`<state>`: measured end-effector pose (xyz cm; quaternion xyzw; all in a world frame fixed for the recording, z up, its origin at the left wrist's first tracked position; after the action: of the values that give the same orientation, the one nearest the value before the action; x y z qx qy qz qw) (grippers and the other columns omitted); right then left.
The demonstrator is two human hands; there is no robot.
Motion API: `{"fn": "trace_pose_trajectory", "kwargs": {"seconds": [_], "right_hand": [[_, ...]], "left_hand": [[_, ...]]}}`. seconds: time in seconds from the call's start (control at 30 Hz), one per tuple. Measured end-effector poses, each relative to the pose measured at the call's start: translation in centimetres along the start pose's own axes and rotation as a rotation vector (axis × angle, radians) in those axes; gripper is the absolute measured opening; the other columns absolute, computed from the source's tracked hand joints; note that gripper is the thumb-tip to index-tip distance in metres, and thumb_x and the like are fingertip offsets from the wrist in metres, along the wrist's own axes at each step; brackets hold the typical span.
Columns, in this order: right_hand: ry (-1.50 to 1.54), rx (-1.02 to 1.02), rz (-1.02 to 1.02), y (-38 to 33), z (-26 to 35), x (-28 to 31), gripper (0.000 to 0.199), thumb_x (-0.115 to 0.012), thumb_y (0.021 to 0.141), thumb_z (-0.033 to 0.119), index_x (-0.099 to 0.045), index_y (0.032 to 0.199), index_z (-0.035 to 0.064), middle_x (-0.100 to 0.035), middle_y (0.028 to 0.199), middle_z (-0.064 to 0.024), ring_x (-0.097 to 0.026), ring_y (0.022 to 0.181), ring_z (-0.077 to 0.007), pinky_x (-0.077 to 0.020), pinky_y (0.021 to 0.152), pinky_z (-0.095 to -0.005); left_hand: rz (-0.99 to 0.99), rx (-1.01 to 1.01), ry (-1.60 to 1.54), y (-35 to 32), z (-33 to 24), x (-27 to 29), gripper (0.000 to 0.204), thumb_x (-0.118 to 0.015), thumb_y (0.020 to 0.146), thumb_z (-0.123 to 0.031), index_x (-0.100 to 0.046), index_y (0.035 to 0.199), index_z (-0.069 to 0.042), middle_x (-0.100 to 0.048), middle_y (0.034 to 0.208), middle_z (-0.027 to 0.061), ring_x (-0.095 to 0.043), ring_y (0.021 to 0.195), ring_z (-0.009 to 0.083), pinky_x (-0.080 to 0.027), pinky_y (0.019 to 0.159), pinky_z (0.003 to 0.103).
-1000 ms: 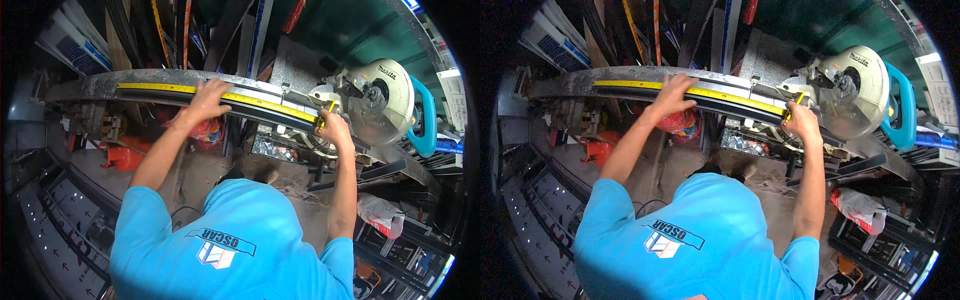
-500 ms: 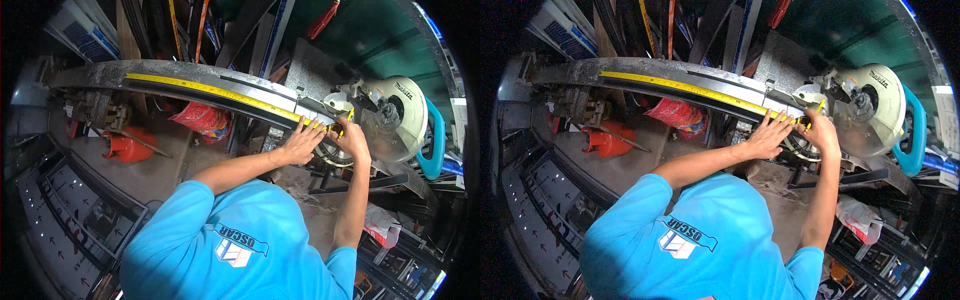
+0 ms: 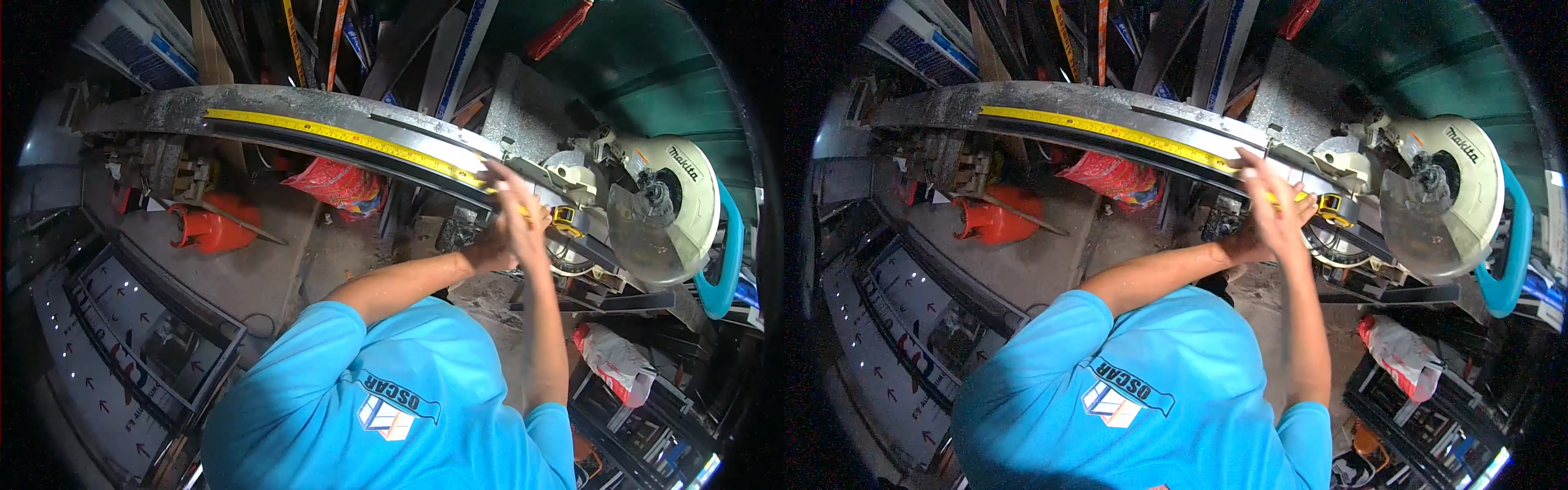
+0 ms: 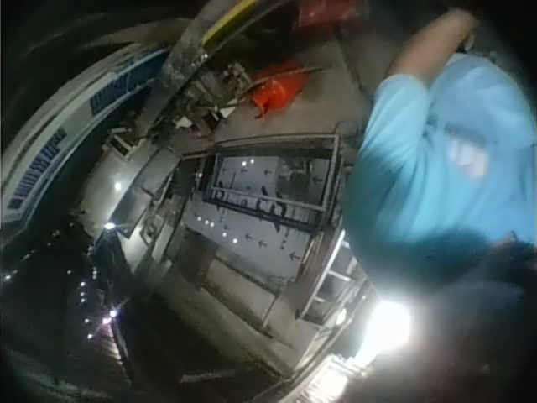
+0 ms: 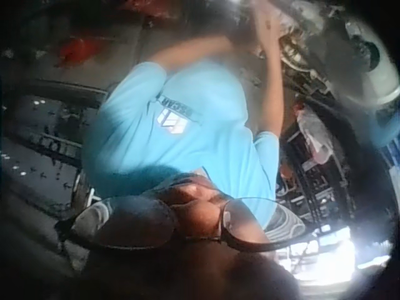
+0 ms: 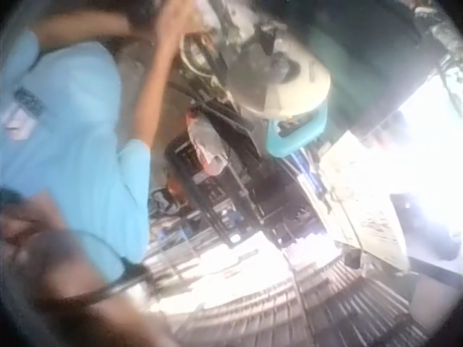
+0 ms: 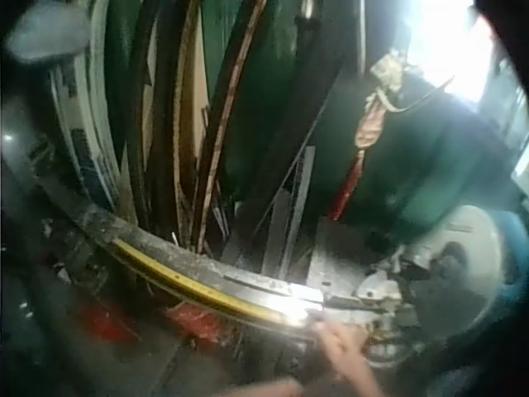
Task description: The person measures and cuts black window frame profiles using a miter saw. They first fit a profile into a larger frame to check dimensions, then measure and mark the profile with a tape measure and pencil. Finally, they use the miter saw to cut the profile to the required length.
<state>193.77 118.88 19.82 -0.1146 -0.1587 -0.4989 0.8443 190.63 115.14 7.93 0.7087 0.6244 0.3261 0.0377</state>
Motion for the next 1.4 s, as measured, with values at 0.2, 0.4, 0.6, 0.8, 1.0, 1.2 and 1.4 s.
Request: {"fn": "trace_pose_trajectory", "kwargs": {"seconds": [0.2, 0.4, 0.6, 0.8, 1.0, 1.2, 1.4], "right_hand": [[0.281, 0.064, 0.046, 4.2, -1.3, -7.7, 0.029, -0.054, 0.1, 0.018, -0.061, 0.118, -0.0029, -0.07, 0.098, -0.0108, -0.066, 0.094, -0.0157, -0.0501, 0.084, -0.0285], [0.224, 0.033, 0.089, 5.3, -4.9, -9.5, 0.028, -0.052, 0.1, 0.014, -0.059, 0.122, -0.0028, -0.067, 0.11, -0.011, -0.062, 0.102, -0.0155, -0.0468, 0.094, -0.0294], [0.125, 0.131, -0.071, 5.1, -3.2, -8.9, 0.018, -0.06, 0.093, 0.011, -0.061, 0.106, -0.0015, -0.067, 0.086, -0.0096, -0.061, 0.076, -0.015, -0.0495, 0.071, -0.0296], [-0.017, 0.151, -0.078, 4.8, -3.1, -8.9, 0.012, -0.064, 0.084, 0.011, -0.058, 0.087, 0.0003, -0.06, 0.067, -0.0111, -0.057, 0.059, -0.0179, -0.0463, 0.057, -0.0325], [-0.027, 0.177, -0.093, 5.0, -3.6, -9.1, 0.013, -0.062, 0.083, 0.011, -0.058, 0.084, -0.0008, -0.061, 0.068, -0.0139, -0.059, 0.06, -0.02, -0.0476, 0.058, -0.0333], [-0.021, 0.125, -0.107, 5.1, -3.6, -9.0, 0.014, -0.062, 0.084, 0.011, -0.058, 0.083, -0.0018, -0.061, 0.067, -0.0145, -0.059, 0.06, -0.0204, -0.0479, 0.058, -0.0333], [-0.011, 0.123, -0.1, 5.2, -3.9, -9.1, 0.014, -0.062, 0.083, 0.011, -0.058, 0.083, -0.0024, -0.062, 0.068, -0.0157, -0.059, 0.059, -0.021, -0.0478, 0.057, -0.0335]], "left_hand": [[0.234, -0.043, 0.519, 0.7, -1.8, 0.2, 0.078, -0.065, 0.081, -0.023, -0.037, 0.152, -0.005, -0.022, 0.164, 0.0126, -0.013, 0.153, 0.0368, -0.008, 0.116, 0.069], [0.18, -0.038, 0.437, 1.1, -2.5, 1.0, 0.079, -0.064, 0.076, -0.018, -0.039, 0.147, 0.003, -0.026, 0.161, 0.0173, -0.01, 0.153, 0.0396, -0.005, 0.119, 0.064], [0.169, -0.028, 0.423, 1.1, -2.3, 0.8, 0.079, -0.065, 0.075, -0.017, -0.039, 0.147, 0.003, -0.025, 0.162, 0.0176, -0.01, 0.153, 0.0393, -0.006, 0.12, 0.062], [0.186, -0.048, 0.393, 1.0, -2.3, 1.1, 0.082, -0.068, 0.074, -0.019, -0.038, 0.148, 0.002, -0.023, 0.163, 0.0172, -0.009, 0.153, 0.0379, -0.006, 0.121, 0.062], [0.212, -0.026, 0.414, 1.0, -2.0, 0.7, 0.086, -0.07, 0.074, -0.022, -0.037, 0.149, 0.002, -0.022, 0.163, 0.0163, -0.007, 0.154, 0.0368, -0.005, 0.121, 0.062], [0.221, -0.019, 0.417, 0.9, -1.8, 0.5, 0.087, -0.069, 0.074, -0.023, -0.035, 0.15, 0.001, -0.021, 0.164, 0.0156, -0.006, 0.154, 0.0366, -0.003, 0.121, 0.061], [0.189, -0.031, 0.445, 0.8, -1.7, 0.2, 0.087, -0.069, 0.074, -0.024, -0.035, 0.15, 0.001, -0.021, 0.164, 0.0157, -0.006, 0.154, 0.0367, -0.002, 0.121, 0.061]]}}
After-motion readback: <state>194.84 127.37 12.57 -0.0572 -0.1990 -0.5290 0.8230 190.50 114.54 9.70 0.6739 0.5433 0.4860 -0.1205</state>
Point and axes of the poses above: each hand's wrist, its own y-axis towards the middle knuckle, its own x-axis out of the back of the hand, z = x × y, the point moved 7 cm from there along y, towards the middle knuckle
